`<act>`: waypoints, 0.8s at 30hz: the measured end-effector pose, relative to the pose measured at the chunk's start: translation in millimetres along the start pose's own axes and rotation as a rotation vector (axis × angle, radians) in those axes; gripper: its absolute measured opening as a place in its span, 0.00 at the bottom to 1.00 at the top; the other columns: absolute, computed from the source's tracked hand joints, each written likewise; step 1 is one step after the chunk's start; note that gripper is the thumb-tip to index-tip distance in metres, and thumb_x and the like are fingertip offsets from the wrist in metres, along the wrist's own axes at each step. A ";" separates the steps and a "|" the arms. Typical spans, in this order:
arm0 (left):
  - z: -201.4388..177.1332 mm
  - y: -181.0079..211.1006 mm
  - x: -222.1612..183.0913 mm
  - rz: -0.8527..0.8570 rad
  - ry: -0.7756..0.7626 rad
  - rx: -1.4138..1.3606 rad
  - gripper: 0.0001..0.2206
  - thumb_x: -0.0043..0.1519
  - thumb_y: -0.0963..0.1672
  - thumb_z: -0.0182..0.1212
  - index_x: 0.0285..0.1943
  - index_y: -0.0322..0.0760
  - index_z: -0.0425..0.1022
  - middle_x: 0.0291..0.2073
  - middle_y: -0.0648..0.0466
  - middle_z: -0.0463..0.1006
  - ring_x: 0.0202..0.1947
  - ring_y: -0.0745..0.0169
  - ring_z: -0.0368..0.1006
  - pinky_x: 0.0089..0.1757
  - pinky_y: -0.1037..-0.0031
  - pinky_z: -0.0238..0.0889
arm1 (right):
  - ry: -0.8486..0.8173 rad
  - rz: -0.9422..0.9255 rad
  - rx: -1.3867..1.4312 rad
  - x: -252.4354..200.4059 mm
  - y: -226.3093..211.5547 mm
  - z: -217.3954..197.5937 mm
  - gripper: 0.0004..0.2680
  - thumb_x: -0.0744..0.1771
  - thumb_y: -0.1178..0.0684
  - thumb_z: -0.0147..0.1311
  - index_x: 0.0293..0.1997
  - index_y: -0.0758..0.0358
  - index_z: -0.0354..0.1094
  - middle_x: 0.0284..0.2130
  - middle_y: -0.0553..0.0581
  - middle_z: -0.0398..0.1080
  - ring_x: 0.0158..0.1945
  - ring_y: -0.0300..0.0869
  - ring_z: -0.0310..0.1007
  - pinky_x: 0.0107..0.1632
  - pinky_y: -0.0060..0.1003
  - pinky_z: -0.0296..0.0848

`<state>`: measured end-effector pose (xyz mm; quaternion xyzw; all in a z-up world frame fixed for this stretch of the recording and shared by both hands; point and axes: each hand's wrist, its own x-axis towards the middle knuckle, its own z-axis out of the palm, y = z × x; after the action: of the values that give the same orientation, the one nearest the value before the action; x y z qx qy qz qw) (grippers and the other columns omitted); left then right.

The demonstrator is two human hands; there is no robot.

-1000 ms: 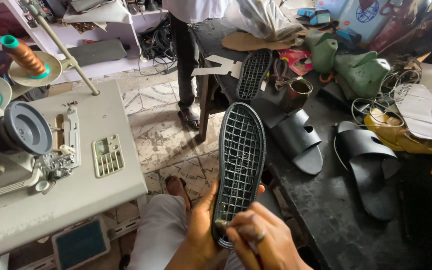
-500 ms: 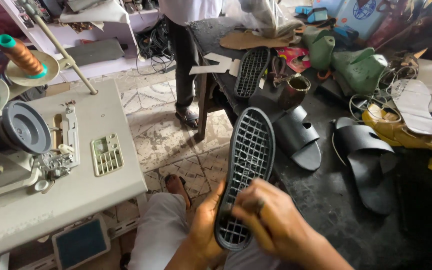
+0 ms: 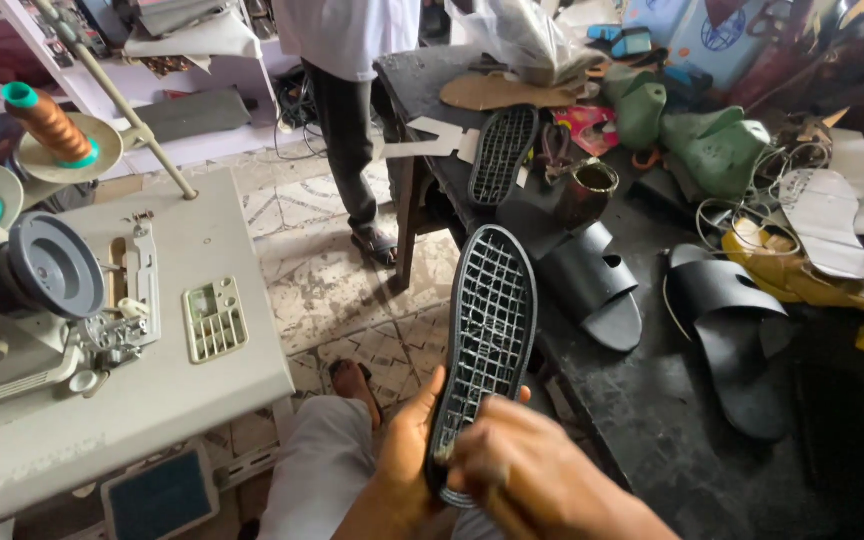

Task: The person sits at a workbench holding a black sandal sole and uses a brush to spread adhesive over its grid-textured underside, dipping the brush into a glue container. They then apply adhesive to the surface of a black slide sandal upper, coating it as preparation for bonding.

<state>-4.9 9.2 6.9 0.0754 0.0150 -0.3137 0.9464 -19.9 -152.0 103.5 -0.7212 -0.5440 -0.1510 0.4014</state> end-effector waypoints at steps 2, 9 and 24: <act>19.4 2.9 -7.2 0.013 0.072 0.125 0.26 0.65 0.54 0.41 0.56 0.28 0.73 0.45 0.44 0.82 0.41 0.57 0.78 0.43 0.71 0.74 | -0.104 0.014 0.061 -8.9 -2.4 8.0 0.07 0.69 0.62 0.59 0.41 0.65 0.61 0.39 0.58 0.72 0.40 0.48 0.72 0.43 0.40 0.73; -26.5 -4.6 -2.3 -0.025 -0.194 -0.142 0.25 0.78 0.54 0.40 0.64 0.26 0.68 0.51 0.41 0.77 0.47 0.53 0.77 0.49 0.65 0.74 | -0.076 0.007 0.044 3.7 -6.5 -4.1 0.04 0.67 0.62 0.55 0.43 0.64 0.63 0.39 0.59 0.72 0.41 0.46 0.72 0.45 0.40 0.73; 13.2 8.7 -6.7 -0.059 -0.014 0.092 0.30 0.71 0.55 0.37 0.66 0.23 0.66 0.53 0.35 0.77 0.45 0.50 0.79 0.46 0.64 0.76 | -0.235 0.073 0.133 -7.9 -3.7 -3.9 0.05 0.69 0.62 0.60 0.44 0.68 0.66 0.36 0.57 0.70 0.39 0.49 0.70 0.41 0.42 0.72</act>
<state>-5.4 18.1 21.6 0.1160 -0.0038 -0.3421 0.9325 -25.3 -159.8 102.4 -0.7250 -0.5696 -0.0143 0.3870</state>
